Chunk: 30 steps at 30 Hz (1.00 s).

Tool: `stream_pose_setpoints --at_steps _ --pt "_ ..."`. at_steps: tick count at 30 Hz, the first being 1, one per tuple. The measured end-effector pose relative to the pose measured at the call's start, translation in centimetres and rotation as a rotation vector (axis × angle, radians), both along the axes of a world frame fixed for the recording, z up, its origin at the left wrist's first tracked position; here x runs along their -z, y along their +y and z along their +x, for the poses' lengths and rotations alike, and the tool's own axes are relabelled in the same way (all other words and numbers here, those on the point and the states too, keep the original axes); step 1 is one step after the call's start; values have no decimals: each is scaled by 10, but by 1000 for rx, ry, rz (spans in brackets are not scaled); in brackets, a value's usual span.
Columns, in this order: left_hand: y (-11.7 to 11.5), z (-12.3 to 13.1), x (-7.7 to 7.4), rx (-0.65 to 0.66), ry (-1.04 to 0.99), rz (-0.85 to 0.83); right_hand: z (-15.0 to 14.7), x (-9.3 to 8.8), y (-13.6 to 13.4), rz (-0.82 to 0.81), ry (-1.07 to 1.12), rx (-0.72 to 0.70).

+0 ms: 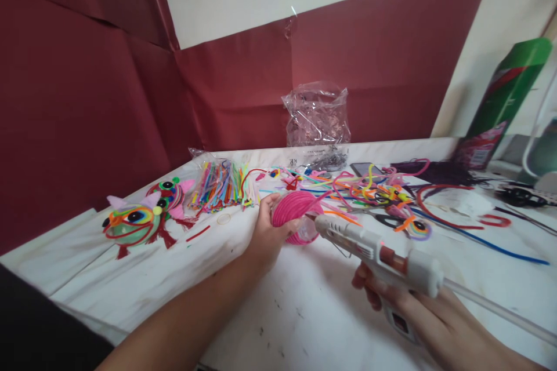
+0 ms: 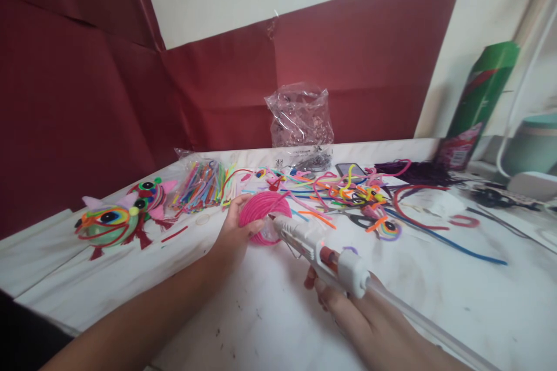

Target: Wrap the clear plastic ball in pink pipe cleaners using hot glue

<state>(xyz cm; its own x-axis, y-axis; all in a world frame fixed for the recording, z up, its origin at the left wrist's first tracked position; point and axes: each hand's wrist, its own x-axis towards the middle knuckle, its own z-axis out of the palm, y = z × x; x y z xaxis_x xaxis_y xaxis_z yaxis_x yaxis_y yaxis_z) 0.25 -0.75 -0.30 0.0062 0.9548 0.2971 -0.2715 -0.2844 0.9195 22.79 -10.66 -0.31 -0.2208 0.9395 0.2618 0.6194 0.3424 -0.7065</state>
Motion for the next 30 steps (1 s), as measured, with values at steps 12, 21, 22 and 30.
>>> stream_pose_setpoints --at_steps 12,21,22,30 --pt "1 -1 2 -1 -18 2 1 4 2 -1 28 34" --pt "1 -1 1 -3 3 -7 2 6 0 9 26 19" --pt "1 -1 1 -8 9 -5 3 6 0 1 27 17" --pt "1 -1 1 -17 20 5 5 8 0 -35 7 24"
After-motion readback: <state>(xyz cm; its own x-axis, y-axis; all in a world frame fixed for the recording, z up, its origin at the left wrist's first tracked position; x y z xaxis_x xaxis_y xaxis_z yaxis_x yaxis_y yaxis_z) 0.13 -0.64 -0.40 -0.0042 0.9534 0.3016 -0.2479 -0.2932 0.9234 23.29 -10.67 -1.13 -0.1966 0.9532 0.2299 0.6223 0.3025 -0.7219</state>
